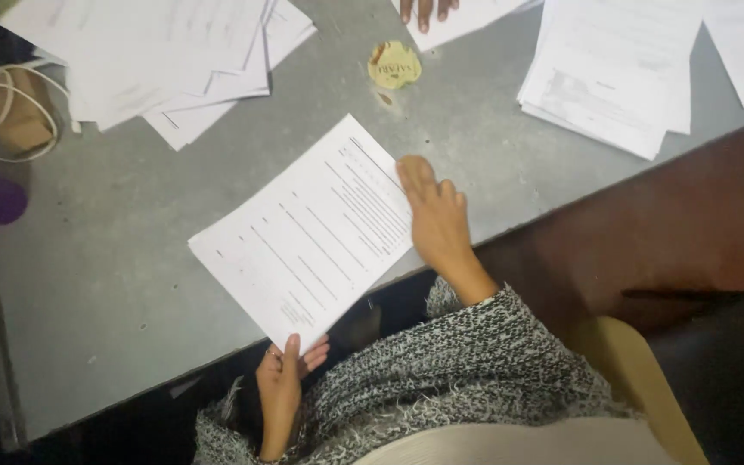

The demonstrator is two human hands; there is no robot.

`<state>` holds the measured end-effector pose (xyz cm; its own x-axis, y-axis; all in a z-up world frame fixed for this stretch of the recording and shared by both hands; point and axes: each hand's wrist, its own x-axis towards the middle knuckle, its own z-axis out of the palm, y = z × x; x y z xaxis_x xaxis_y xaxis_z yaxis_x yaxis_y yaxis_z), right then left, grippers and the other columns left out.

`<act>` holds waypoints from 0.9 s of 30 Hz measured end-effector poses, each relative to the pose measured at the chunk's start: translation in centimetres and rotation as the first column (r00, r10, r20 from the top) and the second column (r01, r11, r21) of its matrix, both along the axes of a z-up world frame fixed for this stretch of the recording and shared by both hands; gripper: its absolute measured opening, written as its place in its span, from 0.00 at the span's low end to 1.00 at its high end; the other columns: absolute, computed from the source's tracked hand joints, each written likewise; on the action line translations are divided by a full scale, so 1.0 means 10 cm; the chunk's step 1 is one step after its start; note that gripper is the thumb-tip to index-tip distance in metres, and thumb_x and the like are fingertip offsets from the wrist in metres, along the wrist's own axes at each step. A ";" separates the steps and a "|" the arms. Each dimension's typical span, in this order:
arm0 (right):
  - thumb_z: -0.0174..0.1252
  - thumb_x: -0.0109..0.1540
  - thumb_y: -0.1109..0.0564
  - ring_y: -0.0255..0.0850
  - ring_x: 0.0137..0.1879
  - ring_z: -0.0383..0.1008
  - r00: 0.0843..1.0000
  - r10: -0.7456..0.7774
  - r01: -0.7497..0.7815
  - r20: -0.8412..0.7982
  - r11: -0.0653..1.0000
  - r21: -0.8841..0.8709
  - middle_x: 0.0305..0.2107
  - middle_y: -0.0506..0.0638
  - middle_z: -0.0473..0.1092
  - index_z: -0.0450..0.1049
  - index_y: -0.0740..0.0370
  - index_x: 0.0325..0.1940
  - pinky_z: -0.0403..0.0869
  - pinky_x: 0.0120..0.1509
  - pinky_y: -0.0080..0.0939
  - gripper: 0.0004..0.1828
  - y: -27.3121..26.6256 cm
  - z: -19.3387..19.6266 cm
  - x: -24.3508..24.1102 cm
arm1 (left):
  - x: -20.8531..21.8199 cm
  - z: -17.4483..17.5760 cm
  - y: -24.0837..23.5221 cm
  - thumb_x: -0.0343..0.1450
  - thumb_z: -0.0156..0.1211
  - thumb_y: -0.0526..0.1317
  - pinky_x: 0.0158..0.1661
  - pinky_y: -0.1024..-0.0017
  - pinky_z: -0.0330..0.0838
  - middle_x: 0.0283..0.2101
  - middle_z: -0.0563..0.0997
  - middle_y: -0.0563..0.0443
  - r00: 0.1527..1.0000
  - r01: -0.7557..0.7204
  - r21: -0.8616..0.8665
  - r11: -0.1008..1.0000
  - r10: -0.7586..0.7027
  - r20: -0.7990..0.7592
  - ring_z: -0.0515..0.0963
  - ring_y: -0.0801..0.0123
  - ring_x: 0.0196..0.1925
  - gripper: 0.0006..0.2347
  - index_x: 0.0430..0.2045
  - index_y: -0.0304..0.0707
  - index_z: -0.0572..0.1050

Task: Sort and organize printed documents on a table

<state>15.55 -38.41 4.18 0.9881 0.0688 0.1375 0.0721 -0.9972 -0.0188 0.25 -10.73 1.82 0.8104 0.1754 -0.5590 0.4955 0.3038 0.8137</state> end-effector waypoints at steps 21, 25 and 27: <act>0.60 0.59 0.64 0.60 0.56 0.71 0.968 -0.014 -0.071 0.249 0.941 0.330 0.56 0.61 0.68 0.69 0.55 0.54 0.67 0.56 0.62 0.20 -0.49 0.11 -0.35 | -0.57 -0.34 1.50 0.71 0.56 0.43 0.22 0.62 0.74 0.22 0.83 0.18 0.997 0.078 0.142 0.987 -0.077 -0.019 0.79 0.47 0.17 0.19 0.35 0.14 0.76; 0.52 0.67 0.38 0.46 0.20 0.74 0.697 0.054 0.605 -0.715 0.491 0.627 0.18 0.61 0.78 0.82 0.73 0.22 0.66 0.23 0.38 0.36 -0.21 0.33 -0.86 | -0.84 -0.34 1.86 0.70 0.61 0.43 0.22 0.72 0.71 0.27 0.84 0.45 0.990 0.139 0.133 0.981 -0.136 -0.034 0.75 0.71 0.20 0.13 0.35 0.28 0.83; 0.48 0.65 0.38 0.59 0.30 0.77 0.482 0.302 0.696 -0.822 0.438 0.569 0.30 0.73 0.78 0.77 0.82 0.40 0.74 0.32 0.50 0.37 -0.31 -0.64 -0.96 | -0.93 -0.47 1.92 0.70 0.62 0.42 0.29 0.75 0.72 0.31 0.85 0.47 0.994 0.109 0.104 0.989 -0.107 -0.027 0.78 0.71 0.27 0.12 0.36 0.29 0.83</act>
<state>5.98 -41.48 -2.22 0.5974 0.2118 -0.7735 -0.6697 -0.3987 -0.6265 -9.05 8.45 -2.88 0.8159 0.1458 -0.5595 0.5384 0.1609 0.8272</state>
